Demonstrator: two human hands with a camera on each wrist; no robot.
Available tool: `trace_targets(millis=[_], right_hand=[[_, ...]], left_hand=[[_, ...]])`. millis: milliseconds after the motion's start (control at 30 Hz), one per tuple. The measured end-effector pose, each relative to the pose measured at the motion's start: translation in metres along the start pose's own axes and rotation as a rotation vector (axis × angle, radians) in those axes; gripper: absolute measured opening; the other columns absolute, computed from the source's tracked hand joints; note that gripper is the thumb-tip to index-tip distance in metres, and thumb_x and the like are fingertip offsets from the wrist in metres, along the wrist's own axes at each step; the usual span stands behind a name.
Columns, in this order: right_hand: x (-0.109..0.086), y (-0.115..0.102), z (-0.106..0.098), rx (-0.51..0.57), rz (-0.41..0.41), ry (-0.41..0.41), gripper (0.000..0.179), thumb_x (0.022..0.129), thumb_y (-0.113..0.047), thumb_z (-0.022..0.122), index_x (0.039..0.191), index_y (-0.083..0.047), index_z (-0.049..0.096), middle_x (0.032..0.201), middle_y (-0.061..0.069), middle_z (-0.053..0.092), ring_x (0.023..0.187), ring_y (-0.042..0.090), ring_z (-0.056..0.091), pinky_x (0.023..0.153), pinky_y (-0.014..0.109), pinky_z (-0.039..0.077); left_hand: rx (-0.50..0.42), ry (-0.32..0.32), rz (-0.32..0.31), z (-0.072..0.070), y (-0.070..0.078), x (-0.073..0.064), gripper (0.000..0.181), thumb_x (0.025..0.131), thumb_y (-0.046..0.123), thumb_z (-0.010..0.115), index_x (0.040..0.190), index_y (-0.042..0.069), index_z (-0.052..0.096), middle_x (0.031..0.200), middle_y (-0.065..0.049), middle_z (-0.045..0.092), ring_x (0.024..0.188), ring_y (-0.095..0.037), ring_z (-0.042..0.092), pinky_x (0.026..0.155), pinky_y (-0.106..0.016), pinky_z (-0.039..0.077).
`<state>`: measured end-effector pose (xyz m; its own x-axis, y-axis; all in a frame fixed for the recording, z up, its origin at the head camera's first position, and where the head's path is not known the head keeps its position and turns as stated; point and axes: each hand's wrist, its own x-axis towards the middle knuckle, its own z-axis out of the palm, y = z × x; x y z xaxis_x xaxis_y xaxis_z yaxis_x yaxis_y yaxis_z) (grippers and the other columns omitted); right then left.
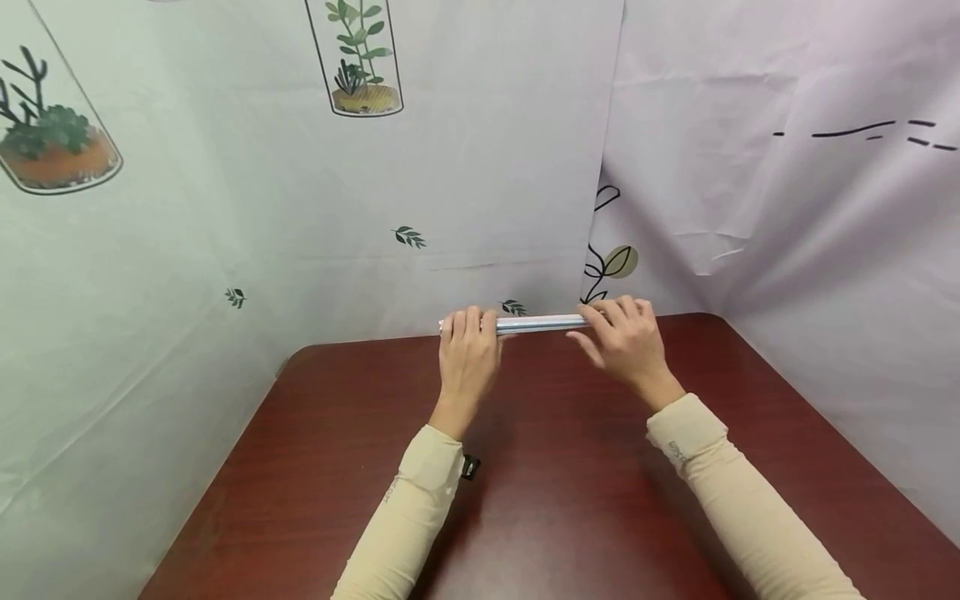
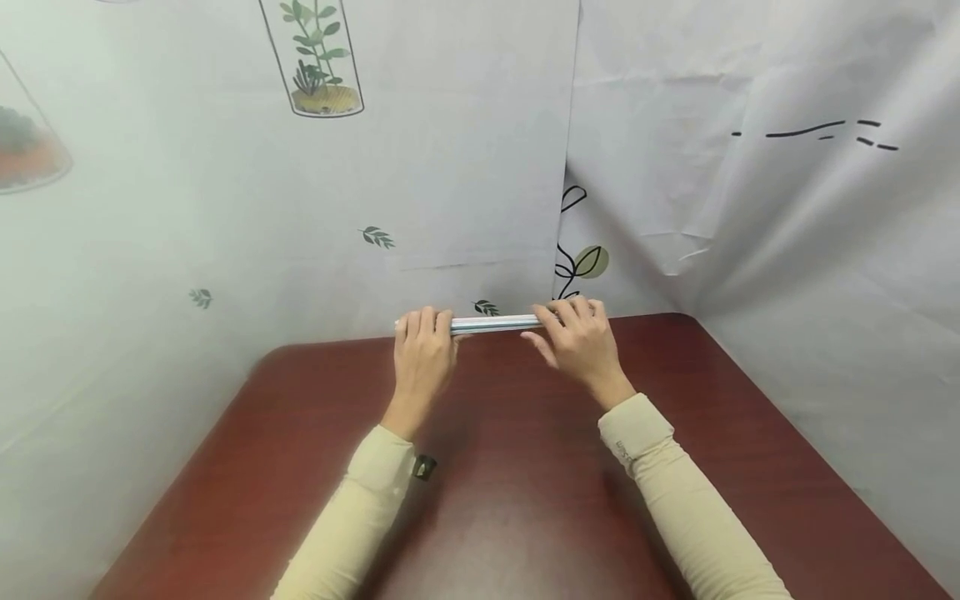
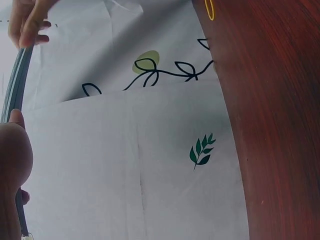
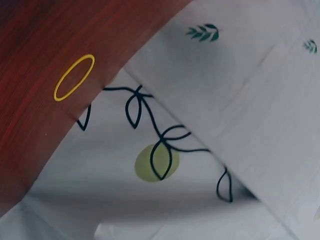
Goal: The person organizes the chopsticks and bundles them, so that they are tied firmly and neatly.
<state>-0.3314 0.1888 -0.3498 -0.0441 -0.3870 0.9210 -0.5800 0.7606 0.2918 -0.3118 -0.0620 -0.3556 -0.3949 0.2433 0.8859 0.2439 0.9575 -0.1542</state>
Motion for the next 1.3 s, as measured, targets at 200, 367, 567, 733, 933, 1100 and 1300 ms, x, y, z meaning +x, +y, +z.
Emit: trace_targets(millis=[200, 367, 567, 733, 933, 1100, 1300], right_hand=[[-0.004, 0.019, -0.007, 0.098, 0.195, 0.092, 0.043, 0.096, -0.038, 0.054, 0.105, 0.002, 0.068, 0.092, 0.019, 0.064, 0.078, 0.041, 0.055, 0.064, 0.053, 0.036], [-0.012, 0.035, -0.010, 0.200, 0.630, 0.060, 0.025, 0.093, -0.019, 0.056, 0.104, 0.001, 0.068, 0.084, 0.015, 0.066, 0.073, 0.027, 0.058, 0.067, 0.042, 0.041], [-0.040, 0.048, -0.001, 0.325, 1.096, -0.259, 0.022, 0.094, -0.021, 0.062, 0.107, -0.005, 0.071, 0.087, 0.012, 0.072, 0.069, 0.006, 0.055, 0.067, 0.025, 0.041], [-0.062, 0.053, 0.006, 0.328, 1.187, -0.446, 0.024, 0.093, -0.024, 0.066, 0.106, -0.005, 0.071, 0.086, 0.011, 0.069, 0.077, 0.018, 0.059, 0.070, 0.033, 0.044], [-0.072, 0.061, 0.014, 0.373, 1.281, -0.653, 0.031, 0.092, -0.024, 0.066, 0.107, 0.002, 0.072, 0.107, 0.022, 0.069, 0.103, 0.039, 0.058, 0.079, 0.042, 0.047], [-0.084, 0.068, 0.018, 0.340, 1.381, -0.853, 0.036, 0.092, -0.027, 0.066, 0.105, 0.005, 0.073, 0.106, 0.021, 0.068, 0.098, 0.037, 0.055, 0.069, 0.036, 0.049], [-0.104, 0.070, 0.019, 0.375, 1.541, -0.946, 0.026, 0.091, -0.022, 0.069, 0.090, 0.004, 0.066, 0.067, 0.005, 0.056, 0.054, 0.015, 0.054, 0.049, 0.025, 0.048]], left_hand=[[-0.007, -0.036, -0.016, -0.001, -0.004, -0.002, 0.032, 0.087, 0.035, 0.068, 0.100, 0.008, 0.059, 0.093, -0.008, 0.056, 0.090, -0.028, 0.051, 0.095, -0.040, 0.038], [-0.017, -0.036, -0.024, 0.001, -0.006, -0.004, 0.033, 0.087, 0.036, 0.069, 0.100, 0.007, 0.060, 0.093, -0.008, 0.055, 0.090, -0.028, 0.051, 0.095, -0.040, 0.039], [-0.010, -0.015, -0.020, 0.002, -0.008, -0.004, 0.030, 0.086, 0.032, 0.070, 0.100, 0.007, 0.059, 0.093, -0.009, 0.055, 0.088, -0.029, 0.050, 0.094, -0.041, 0.039], [-0.015, -0.015, -0.022, 0.001, -0.008, -0.004, 0.034, 0.085, 0.035, 0.073, 0.099, 0.007, 0.059, 0.092, -0.009, 0.054, 0.088, -0.029, 0.050, 0.093, -0.041, 0.040], [-0.013, -0.026, -0.027, -0.002, -0.009, -0.002, 0.034, 0.088, 0.038, 0.068, 0.099, 0.007, 0.059, 0.092, -0.010, 0.055, 0.087, -0.029, 0.050, 0.093, -0.042, 0.039], [-0.010, -0.002, -0.012, -0.002, -0.009, 0.002, 0.033, 0.087, 0.036, 0.070, 0.097, 0.006, 0.059, 0.091, -0.009, 0.054, 0.086, -0.029, 0.050, 0.091, -0.042, 0.040], [-0.029, 0.026, -0.009, -0.003, -0.004, 0.000, 0.032, 0.084, 0.033, 0.070, 0.096, 0.006, 0.059, 0.091, -0.010, 0.054, 0.085, -0.029, 0.050, 0.091, -0.042, 0.040]])
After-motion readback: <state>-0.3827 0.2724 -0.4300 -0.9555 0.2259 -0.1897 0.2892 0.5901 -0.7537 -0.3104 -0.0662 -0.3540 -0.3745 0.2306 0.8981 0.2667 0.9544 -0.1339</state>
